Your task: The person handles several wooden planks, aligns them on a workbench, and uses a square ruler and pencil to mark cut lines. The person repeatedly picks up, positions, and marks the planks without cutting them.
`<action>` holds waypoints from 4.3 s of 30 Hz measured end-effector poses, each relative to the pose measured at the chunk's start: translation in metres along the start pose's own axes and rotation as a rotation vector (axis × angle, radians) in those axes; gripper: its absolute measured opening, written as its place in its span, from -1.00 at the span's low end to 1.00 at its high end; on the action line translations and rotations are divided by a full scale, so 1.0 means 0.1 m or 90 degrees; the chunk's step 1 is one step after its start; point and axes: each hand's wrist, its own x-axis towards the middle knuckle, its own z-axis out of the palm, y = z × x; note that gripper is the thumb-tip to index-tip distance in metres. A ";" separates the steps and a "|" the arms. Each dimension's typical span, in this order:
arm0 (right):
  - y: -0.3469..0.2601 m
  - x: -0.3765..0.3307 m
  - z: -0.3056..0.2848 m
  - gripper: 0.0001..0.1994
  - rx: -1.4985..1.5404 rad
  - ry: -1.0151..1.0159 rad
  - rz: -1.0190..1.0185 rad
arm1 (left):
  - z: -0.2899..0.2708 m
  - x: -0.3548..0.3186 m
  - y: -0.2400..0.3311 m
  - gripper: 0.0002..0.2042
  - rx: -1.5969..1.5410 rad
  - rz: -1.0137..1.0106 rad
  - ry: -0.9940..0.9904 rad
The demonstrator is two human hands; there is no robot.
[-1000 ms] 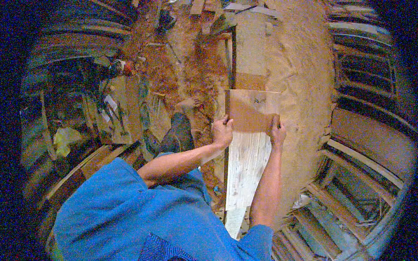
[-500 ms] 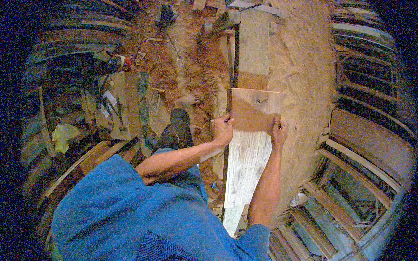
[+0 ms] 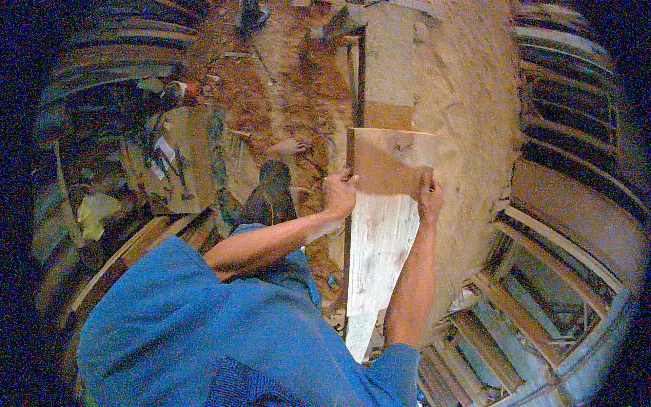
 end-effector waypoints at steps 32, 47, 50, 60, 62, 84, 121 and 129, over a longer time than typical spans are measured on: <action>3.40 -3.05 -0.71 -0.37 -0.080 0.039 0.029 | 0.46 -2.26 -2.18 -0.57 0.033 0.012 -0.017; 3.25 -3.12 -0.82 -0.36 -0.133 -0.052 -0.033 | 0.78 -3.18 -3.17 -0.68 0.090 -0.119 -0.016; 3.30 -3.08 -0.81 -0.27 -0.172 -0.025 -0.008 | 0.72 -3.27 -3.05 -0.72 0.097 -0.124 -0.004; 3.41 -3.05 -0.79 -0.32 -0.129 -0.016 -0.074 | 0.65 -3.34 -2.95 -0.74 0.069 -0.100 -0.010; 3.46 -3.02 -0.79 -0.33 -0.166 -0.002 -0.067 | 0.67 -3.33 -2.96 -0.74 0.079 -0.096 -0.003; 3.48 -2.95 -0.82 -0.23 -0.098 -0.035 -0.047 | 0.57 -3.35 -2.77 -0.72 0.099 -0.131 -0.018; 2.92 -4.19 0.02 -0.69 0.696 -0.090 0.345 | -1.63 -2.20 -2.96 -0.73 -0.159 0.138 0.029; 2.84 -4.16 0.05 -0.65 0.696 -0.052 0.428 | -1.57 -4.26 -0.47 -0.81 -0.346 0.818 -0.376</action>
